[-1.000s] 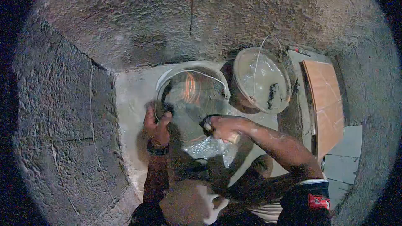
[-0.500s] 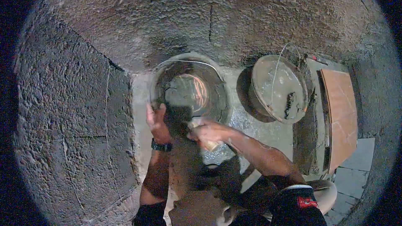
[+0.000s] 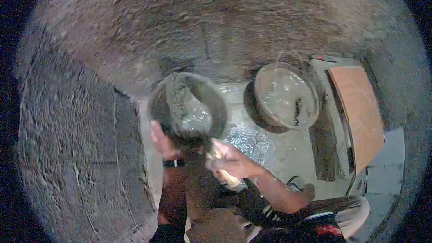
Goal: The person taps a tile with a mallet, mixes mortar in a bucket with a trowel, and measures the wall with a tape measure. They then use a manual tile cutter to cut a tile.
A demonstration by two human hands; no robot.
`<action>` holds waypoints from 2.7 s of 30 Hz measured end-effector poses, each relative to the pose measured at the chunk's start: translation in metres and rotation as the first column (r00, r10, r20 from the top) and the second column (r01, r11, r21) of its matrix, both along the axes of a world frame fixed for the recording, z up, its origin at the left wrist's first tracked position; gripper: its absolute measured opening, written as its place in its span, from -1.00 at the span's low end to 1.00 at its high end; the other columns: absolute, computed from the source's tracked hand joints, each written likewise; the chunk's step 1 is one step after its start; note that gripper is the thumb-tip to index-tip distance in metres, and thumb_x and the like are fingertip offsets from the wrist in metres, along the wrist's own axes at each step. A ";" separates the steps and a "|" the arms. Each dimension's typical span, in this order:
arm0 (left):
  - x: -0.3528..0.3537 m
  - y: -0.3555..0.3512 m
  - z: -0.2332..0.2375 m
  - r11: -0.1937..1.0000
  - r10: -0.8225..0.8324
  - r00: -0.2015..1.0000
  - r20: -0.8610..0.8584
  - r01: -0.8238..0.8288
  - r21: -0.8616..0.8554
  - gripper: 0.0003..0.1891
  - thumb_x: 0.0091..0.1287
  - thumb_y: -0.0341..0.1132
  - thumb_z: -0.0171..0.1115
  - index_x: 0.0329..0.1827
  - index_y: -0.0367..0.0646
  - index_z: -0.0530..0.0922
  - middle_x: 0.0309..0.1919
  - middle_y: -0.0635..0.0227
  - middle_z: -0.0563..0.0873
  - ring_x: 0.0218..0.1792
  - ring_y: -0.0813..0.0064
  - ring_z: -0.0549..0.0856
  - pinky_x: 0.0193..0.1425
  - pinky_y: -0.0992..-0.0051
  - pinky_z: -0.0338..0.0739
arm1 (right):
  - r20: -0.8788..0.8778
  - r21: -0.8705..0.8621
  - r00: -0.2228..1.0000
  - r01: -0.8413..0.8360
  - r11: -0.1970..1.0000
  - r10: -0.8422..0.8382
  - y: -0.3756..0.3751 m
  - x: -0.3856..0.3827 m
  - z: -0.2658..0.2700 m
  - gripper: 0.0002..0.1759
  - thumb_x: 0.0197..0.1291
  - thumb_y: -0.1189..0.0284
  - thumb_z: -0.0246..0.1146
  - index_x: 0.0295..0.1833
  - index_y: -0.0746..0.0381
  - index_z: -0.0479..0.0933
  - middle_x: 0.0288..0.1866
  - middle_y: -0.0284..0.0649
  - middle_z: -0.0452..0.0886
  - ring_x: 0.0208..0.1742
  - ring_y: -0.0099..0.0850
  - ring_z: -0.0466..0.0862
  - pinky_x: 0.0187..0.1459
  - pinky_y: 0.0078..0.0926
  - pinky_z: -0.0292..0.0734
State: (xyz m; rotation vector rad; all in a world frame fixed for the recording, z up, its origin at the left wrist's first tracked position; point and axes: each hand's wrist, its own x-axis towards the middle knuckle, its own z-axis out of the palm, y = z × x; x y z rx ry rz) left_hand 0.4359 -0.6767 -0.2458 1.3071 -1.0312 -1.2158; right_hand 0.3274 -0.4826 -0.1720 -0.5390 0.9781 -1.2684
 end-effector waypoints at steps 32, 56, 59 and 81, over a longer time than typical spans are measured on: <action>0.002 0.002 -0.078 0.788 0.448 0.646 0.618 0.041 -0.614 -0.46 0.33 -0.07 0.31 0.24 -0.27 0.50 0.02 0.06 0.66 -0.05 0.28 0.65 0.05 0.37 0.54 | -0.998 0.068 0.064 0.831 0.552 0.026 0.248 0.052 -0.079 -0.36 0.24 0.33 0.20 0.37 0.33 0.23 -0.16 0.21 0.58 -0.20 0.18 0.62 -0.18 0.08 0.52; 0.029 0.055 -0.004 0.752 -0.603 0.797 0.039 0.583 -0.308 -0.49 0.38 -0.14 0.21 0.24 -0.35 0.49 -0.05 0.25 0.66 -0.08 0.45 0.58 0.05 0.45 0.48 | 0.087 0.711 0.978 -0.194 0.676 0.190 0.049 0.004 -0.025 -0.75 0.26 0.27 0.27 -0.17 0.22 0.44 -0.49 -0.29 0.48 -0.67 -0.44 0.49 -0.67 -0.36 0.46; 0.041 0.038 -0.030 0.839 -0.509 0.860 -0.021 0.491 -0.234 -0.52 0.36 -0.18 0.20 0.23 -0.36 0.49 -0.21 0.36 0.65 -0.23 0.52 0.55 -0.08 0.49 0.47 | 0.272 0.576 0.952 -0.278 0.769 0.141 0.024 0.013 -0.029 -0.78 0.21 0.34 0.29 -0.15 0.16 0.41 -0.48 -0.30 0.48 -0.64 -0.51 0.48 -0.69 -0.49 0.42; 0.027 0.035 -0.061 0.996 -0.051 0.988 -0.146 0.040 -0.075 -0.57 0.51 -0.23 -0.02 0.32 -0.34 0.39 0.15 -0.02 0.57 0.16 0.31 0.55 0.29 0.36 0.40 | 0.776 0.165 0.611 0.043 0.985 -0.156 0.013 -0.005 0.027 -0.67 0.18 0.40 0.20 0.04 0.26 0.37 -0.45 -0.32 0.43 -0.59 -0.48 0.45 -0.63 -0.54 0.44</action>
